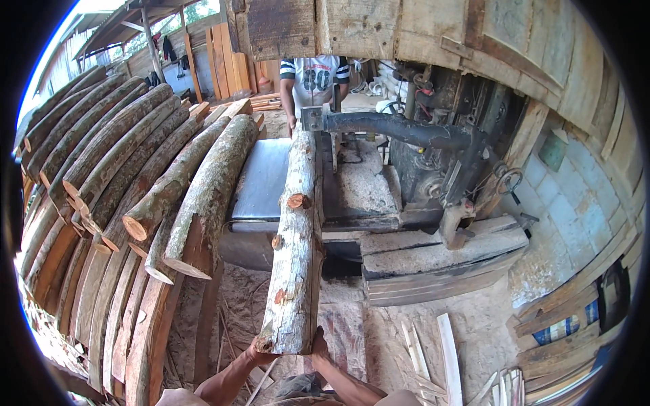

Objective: The person feeds logs into a sawmill machine to cut them into planks, moves the cut planks, and clears wood pieces.

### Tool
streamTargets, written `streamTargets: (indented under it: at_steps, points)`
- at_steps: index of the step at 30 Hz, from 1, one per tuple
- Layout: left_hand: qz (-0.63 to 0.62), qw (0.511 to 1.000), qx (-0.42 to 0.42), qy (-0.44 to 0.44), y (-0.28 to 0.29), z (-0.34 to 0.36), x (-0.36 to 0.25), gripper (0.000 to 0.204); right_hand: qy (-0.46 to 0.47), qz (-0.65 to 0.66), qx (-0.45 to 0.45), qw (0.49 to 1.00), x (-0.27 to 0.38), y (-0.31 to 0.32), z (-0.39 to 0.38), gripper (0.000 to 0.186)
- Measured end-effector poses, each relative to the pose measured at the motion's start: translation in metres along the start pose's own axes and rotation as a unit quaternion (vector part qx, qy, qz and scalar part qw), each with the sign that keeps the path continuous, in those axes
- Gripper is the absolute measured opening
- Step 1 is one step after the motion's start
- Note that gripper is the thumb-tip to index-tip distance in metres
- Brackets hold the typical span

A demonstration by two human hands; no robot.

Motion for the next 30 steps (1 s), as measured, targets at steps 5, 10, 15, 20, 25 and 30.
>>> streamTargets:
  at_steps: [5, 10, 15, 20, 25, 30]
  points:
    - [-0.032, 0.998, -0.042, -0.024, -0.007, -0.058, -0.037, 0.046, 0.01, -0.139, -0.079, 0.987, -0.013, 0.012, -0.094, 0.074]
    - [0.076, 0.991, -0.057, -0.091, 0.008, -0.091, -0.105, 0.045, 0.065, -0.146, -0.125, 0.979, -0.078, 0.09, -0.063, 0.071]
    - [0.036, 0.994, -0.06, -0.08, 0.0, -0.159, -0.138, 0.044, 0.047, -0.1, -0.081, 0.991, -0.103, 0.084, -0.132, 0.071]
    - [-0.05, 0.997, -0.024, -0.058, -0.008, -0.2, -0.175, 0.047, 0.258, -0.223, -0.039, 0.939, -0.099, 0.117, -0.234, 0.075]
    - [-0.219, 0.972, 0.067, 0.045, -0.023, -0.248, -0.19, 0.05, -0.01, -0.067, -0.011, 0.998, -0.063, 0.17, -0.298, 0.056]
    - [-0.369, 0.903, 0.154, 0.159, -0.027, -0.272, -0.177, 0.053, 0.184, -0.217, -0.202, 0.937, 0.012, 0.261, -0.335, 0.033]
Point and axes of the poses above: each hand's wrist, its own z-axis towards the middle knuckle, its own y-axis out of the back of the hand, x = y × z, the point moved 7 cm from there along z, towards the middle knuckle, and after that the axes turned 6 degrees about -x, right-handed, at the moved point
